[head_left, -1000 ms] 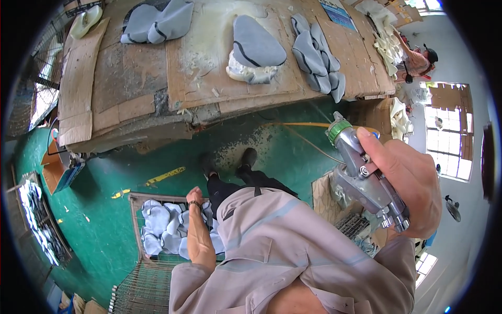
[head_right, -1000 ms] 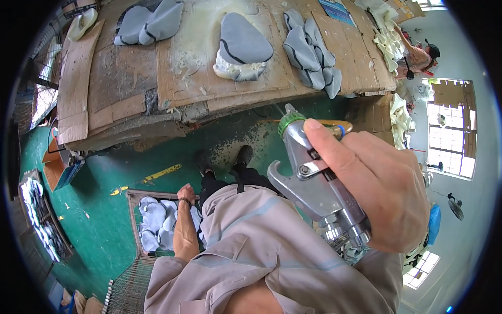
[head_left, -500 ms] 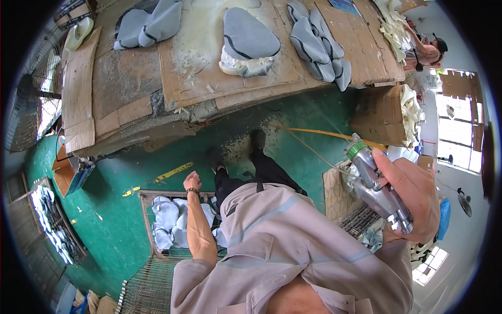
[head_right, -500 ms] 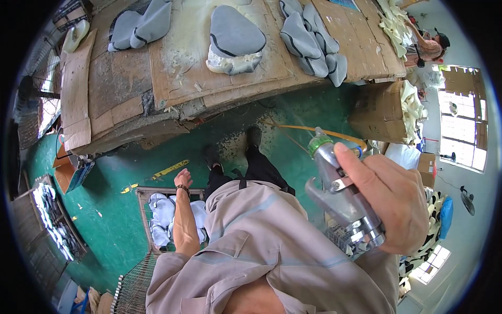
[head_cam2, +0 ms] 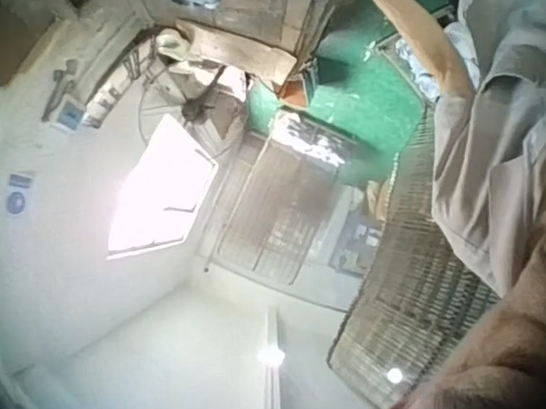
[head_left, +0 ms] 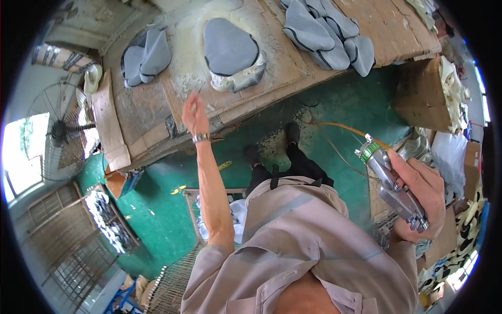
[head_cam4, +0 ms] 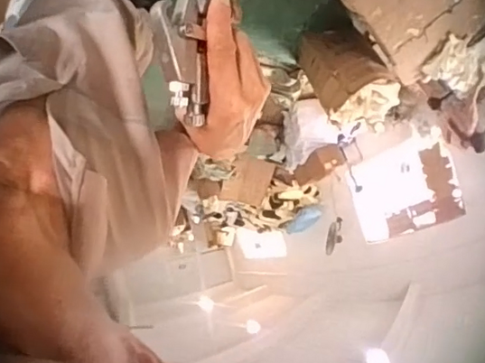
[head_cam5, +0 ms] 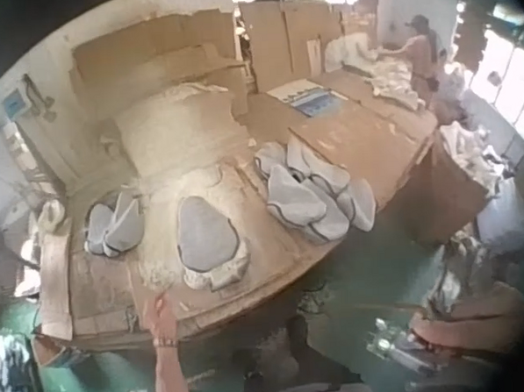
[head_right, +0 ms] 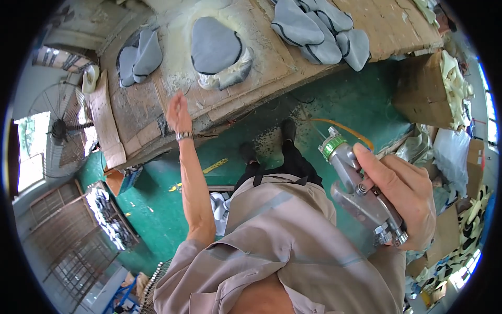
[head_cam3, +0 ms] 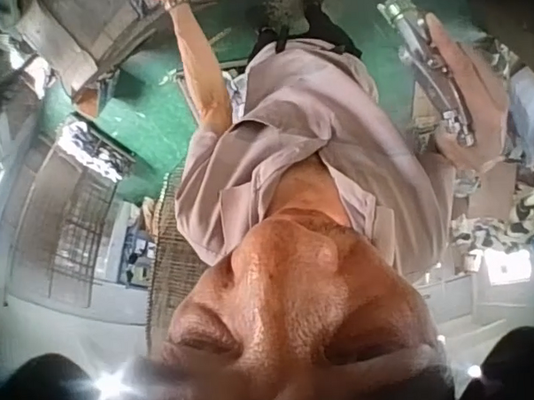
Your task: Applying adhesive to shoe lining components and organizing them onto a drying rack.
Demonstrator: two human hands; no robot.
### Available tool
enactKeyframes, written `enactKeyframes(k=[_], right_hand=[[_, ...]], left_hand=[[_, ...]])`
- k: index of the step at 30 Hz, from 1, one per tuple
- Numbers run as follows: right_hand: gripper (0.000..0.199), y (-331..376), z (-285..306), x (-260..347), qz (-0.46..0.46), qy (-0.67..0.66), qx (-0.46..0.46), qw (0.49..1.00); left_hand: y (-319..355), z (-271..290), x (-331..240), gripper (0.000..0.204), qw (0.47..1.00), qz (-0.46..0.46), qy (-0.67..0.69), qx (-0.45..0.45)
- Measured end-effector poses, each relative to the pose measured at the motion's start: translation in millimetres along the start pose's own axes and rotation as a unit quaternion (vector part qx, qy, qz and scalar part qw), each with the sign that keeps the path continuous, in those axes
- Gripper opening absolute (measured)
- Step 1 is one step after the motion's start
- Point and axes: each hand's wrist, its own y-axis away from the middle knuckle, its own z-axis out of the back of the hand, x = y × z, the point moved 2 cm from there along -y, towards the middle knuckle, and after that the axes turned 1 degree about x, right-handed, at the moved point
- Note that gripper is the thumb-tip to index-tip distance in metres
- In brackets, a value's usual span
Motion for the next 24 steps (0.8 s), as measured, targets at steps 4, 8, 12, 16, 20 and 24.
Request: enactKeyframes(k=[4, 8, 12, 16, 20, 24], right_hand=[[0.059, -3.0, 33.0, -56.1, 0.108, -0.085, 0.108, 0.985], [0.062, -12.9, 43.0, -95.5, 0.084, -0.104, 0.06, 0.989], [0.065, -15.7, 53.0, -138.5, 0.107, -0.144, 0.12, 0.976], [0.063, -28.6, 48.9, -151.2, 0.051, -0.141, -0.015, 0.989], [0.056, -42.5, 48.0, -156.8, 0.071, -0.144, -0.005, 0.987], [0.054, -63.0, 46.5, -143.6, 0.056, -0.123, -0.047, 0.99]], left_hand=[[-59.9, -61.9, -72.8, 0.031, 0.973, -0.112, -0.177, 0.097], [-77.6, -93.1, -62.6, 0.038, 0.905, -0.173, -0.373, 0.109], [-71.6, -101.2, -56.5, 0.041, 0.895, -0.147, -0.404, 0.116], [-72.3, -104.2, -58.2, 0.045, 0.89, -0.128, -0.42, 0.122], [-73.1, -106.2, -54.3, 0.044, 0.9, -0.112, -0.404, 0.119], [-78.5, -93.9, -37.5, 0.04, 0.956, -0.001, -0.275, 0.104]])
